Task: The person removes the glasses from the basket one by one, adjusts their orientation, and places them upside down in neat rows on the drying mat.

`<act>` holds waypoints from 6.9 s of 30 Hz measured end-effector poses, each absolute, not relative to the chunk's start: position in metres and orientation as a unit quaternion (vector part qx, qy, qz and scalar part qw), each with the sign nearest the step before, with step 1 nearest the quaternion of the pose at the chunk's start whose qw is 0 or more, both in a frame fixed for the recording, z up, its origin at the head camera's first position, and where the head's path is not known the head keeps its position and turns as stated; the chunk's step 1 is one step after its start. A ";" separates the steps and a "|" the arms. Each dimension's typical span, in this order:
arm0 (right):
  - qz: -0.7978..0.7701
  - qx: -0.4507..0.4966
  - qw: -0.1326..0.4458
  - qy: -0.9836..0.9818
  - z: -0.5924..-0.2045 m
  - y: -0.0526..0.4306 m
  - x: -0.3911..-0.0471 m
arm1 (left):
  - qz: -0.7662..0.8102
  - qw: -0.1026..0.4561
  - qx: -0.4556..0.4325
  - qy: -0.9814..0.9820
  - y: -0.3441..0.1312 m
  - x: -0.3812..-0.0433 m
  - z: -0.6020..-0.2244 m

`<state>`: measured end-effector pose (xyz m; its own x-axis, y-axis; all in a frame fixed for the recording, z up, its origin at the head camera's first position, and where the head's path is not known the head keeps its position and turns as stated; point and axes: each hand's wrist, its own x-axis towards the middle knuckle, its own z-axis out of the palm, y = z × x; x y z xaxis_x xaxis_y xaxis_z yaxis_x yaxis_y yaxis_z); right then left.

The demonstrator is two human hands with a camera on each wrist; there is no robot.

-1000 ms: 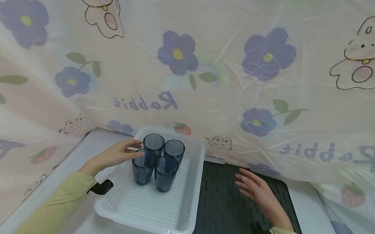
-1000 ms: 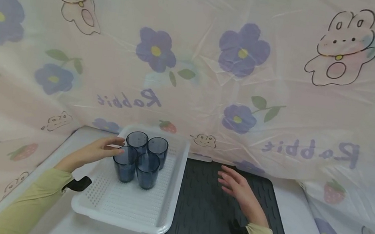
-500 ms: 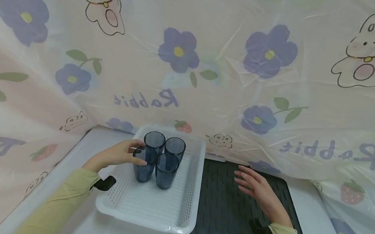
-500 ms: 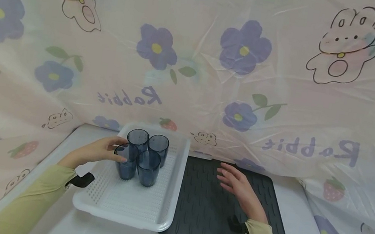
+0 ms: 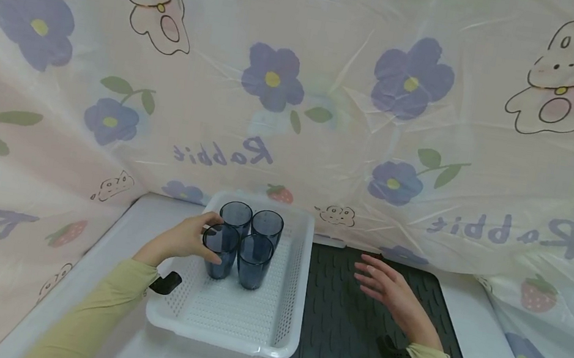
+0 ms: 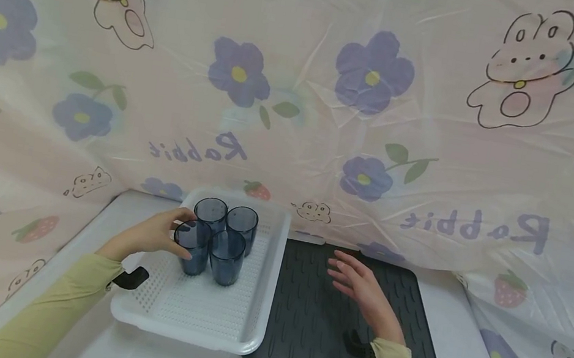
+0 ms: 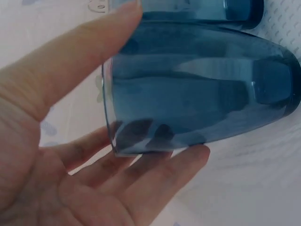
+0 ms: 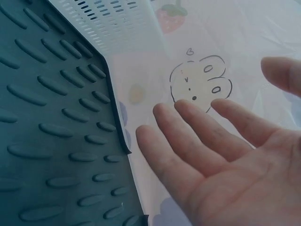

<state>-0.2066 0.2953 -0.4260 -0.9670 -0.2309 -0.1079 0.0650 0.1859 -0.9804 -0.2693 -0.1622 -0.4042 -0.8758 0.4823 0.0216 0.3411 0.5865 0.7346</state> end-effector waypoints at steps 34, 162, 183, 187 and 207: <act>-0.673 -0.065 0.124 0.726 -0.422 0.285 -0.211 | 0.394 0.014 0.146 0.907 -0.173 -0.242 -0.382; -0.827 -0.024 -0.004 0.562 -0.384 0.203 -0.223 | 0.780 0.124 0.115 0.603 -0.034 -0.221 -0.376; -0.810 -0.034 -0.060 0.582 -0.394 0.268 -0.210 | 0.749 0.116 0.156 0.633 -0.067 -0.229 -0.377; -0.792 -0.015 -0.071 0.606 -0.397 0.279 -0.206 | 0.742 0.114 0.160 0.641 -0.073 -0.230 -0.378; -0.778 -0.008 -0.113 0.618 -0.405 0.325 -0.196 | 0.700 0.084 0.104 0.702 -0.103 -0.242 -0.388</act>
<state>-0.1955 0.3254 -0.4055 -0.9742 0.1657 0.1530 -0.1867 -0.2116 -0.9594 -0.2420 -0.1034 -0.3882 -0.9642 0.2636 0.0286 0.0295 -0.0009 0.9996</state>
